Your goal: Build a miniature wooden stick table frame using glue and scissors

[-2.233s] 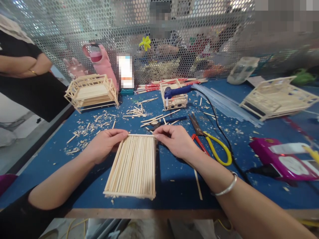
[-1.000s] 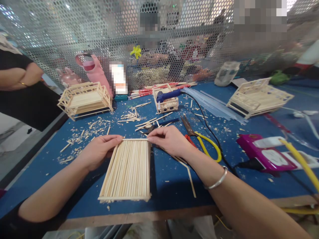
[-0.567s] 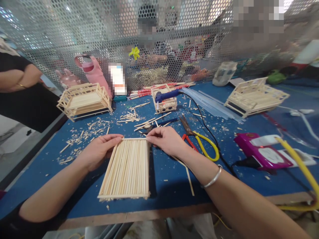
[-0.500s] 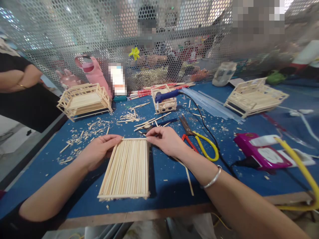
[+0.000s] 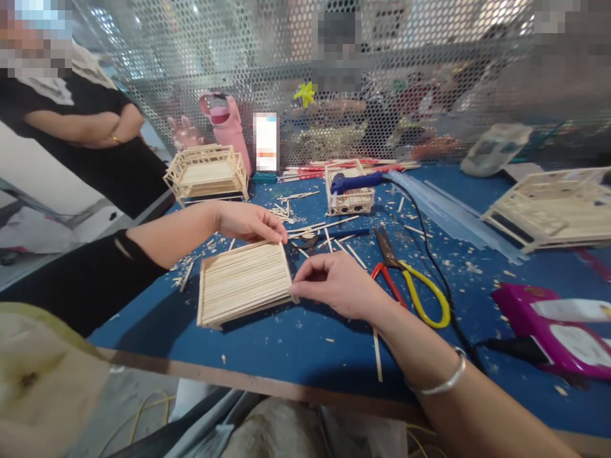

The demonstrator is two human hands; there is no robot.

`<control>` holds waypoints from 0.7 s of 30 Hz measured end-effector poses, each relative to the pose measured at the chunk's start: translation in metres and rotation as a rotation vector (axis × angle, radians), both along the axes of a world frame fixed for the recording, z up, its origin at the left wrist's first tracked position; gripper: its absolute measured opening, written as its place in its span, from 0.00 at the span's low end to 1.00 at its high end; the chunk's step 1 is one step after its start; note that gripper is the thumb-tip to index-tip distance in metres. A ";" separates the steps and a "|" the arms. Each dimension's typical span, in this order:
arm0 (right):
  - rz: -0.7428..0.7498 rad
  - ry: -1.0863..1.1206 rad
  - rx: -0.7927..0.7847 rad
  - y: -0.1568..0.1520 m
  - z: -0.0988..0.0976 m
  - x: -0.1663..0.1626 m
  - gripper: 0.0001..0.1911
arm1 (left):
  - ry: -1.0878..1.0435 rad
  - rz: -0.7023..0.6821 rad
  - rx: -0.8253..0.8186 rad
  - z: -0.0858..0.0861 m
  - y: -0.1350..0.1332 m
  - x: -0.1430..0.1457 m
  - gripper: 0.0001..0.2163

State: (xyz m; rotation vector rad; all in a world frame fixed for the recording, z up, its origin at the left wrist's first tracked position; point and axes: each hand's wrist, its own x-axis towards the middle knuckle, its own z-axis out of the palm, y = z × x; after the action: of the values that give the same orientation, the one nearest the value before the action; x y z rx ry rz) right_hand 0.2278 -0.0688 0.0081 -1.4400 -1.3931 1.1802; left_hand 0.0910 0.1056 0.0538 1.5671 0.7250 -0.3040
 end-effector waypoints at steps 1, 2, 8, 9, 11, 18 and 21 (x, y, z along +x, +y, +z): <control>0.013 -0.018 0.002 0.000 -0.002 -0.001 0.08 | 0.023 -0.046 -0.011 -0.002 0.001 0.005 0.06; 0.022 -0.039 0.005 0.000 -0.003 -0.001 0.08 | 0.043 -0.078 -0.018 -0.004 0.001 0.009 0.06; 0.056 -0.087 0.116 0.001 -0.009 -0.003 0.08 | 0.056 -0.077 0.006 -0.010 0.004 0.015 0.06; 0.069 -0.114 0.159 0.001 -0.010 -0.004 0.09 | 0.054 -0.089 0.008 -0.010 0.004 0.015 0.07; 0.107 -0.197 0.246 0.001 -0.010 -0.005 0.09 | 0.057 -0.129 0.020 -0.008 0.003 0.015 0.08; 0.167 -0.344 0.385 0.000 -0.009 -0.011 0.07 | 0.021 -0.286 0.322 -0.002 -0.010 0.038 0.15; 0.184 -0.342 0.338 0.000 -0.008 -0.013 0.05 | 0.077 -0.305 0.731 0.012 -0.015 0.041 0.18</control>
State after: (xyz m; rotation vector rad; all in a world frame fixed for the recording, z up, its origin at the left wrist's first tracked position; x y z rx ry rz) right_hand 0.2145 -0.0691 0.0003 -1.3305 -1.8933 0.7762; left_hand 0.1325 0.0901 0.0654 2.3816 0.6920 -0.3442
